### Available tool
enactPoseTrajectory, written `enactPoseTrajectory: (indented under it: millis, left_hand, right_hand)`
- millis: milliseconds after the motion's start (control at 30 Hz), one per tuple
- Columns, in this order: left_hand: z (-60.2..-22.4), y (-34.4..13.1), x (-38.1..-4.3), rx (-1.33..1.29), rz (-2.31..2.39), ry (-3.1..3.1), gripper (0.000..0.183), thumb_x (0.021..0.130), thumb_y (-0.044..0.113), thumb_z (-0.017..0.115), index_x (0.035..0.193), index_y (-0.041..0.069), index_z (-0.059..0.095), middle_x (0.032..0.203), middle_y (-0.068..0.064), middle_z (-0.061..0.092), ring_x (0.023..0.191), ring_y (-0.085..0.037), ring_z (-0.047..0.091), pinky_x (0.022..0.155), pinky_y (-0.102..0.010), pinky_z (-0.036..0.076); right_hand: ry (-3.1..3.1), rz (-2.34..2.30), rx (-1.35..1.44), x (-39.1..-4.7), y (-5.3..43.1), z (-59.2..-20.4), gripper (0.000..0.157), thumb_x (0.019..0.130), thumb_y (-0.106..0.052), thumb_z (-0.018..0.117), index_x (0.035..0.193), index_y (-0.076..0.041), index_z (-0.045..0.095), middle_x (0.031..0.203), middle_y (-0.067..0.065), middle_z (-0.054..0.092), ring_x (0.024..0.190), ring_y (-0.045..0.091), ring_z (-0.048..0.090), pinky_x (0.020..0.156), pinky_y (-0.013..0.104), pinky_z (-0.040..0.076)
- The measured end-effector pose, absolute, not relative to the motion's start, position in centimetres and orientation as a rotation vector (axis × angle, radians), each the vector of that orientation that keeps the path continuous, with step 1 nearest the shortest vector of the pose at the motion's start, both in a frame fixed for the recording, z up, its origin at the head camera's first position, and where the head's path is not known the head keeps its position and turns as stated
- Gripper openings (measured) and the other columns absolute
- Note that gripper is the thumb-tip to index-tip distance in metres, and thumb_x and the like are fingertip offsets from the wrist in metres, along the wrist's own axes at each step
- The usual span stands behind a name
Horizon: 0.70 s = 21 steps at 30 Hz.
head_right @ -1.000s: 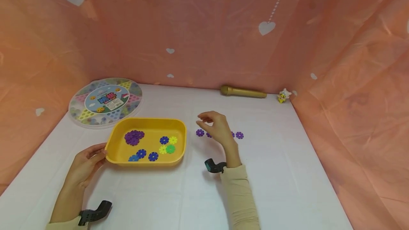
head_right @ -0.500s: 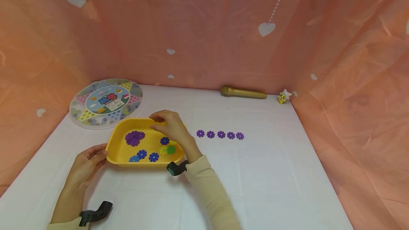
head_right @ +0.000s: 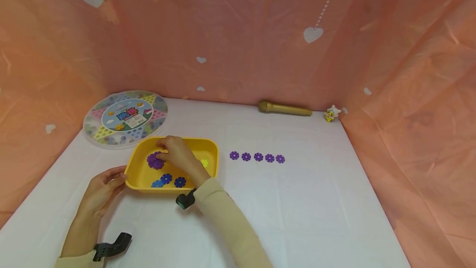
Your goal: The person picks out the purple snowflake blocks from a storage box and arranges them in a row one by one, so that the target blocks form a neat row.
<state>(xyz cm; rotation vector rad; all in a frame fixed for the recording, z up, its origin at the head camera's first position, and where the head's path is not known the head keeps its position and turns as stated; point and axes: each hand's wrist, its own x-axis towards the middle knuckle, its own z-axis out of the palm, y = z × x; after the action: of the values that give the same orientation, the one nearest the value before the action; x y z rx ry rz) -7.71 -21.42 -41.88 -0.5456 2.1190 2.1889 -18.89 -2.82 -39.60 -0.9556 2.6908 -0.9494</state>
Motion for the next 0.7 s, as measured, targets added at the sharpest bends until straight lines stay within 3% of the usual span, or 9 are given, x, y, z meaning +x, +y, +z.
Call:
enactPoseTrajectory:
  millis: [400,700]
  left_hand:
    - [-42.3,-21.5,-7.6,-0.503,2.273,2.100,0.032,0.091,-0.002,0.053,0.120,-0.012,0.046,0.088,0.000,0.050,0.073,-0.006,0.052,0.067,-0.017,0.050]
    - [-42.4,-21.6,-7.4,-0.462,2.317,2.087,0.023,0.089,-0.001,0.057,0.112,-0.004,0.053,0.086,0.002,0.050,0.073,-0.005,0.052,0.066,-0.018,0.050]
  right_hand:
    - [2.677,-0.787,-0.931,-19.5,-3.7,-42.8,0.037,0.087,-0.011,0.065,0.124,-0.009,0.059,0.118,0.001,0.061,0.110,0.010,0.054,0.097,0.019,0.039]
    - [2.751,-0.494,-1.041,-19.0,-3.8,-43.0,0.032,0.088,-0.013,0.064,0.120,-0.010,0.062,0.115,0.002,0.061,0.107,0.012,0.052,0.100,0.018,0.036]
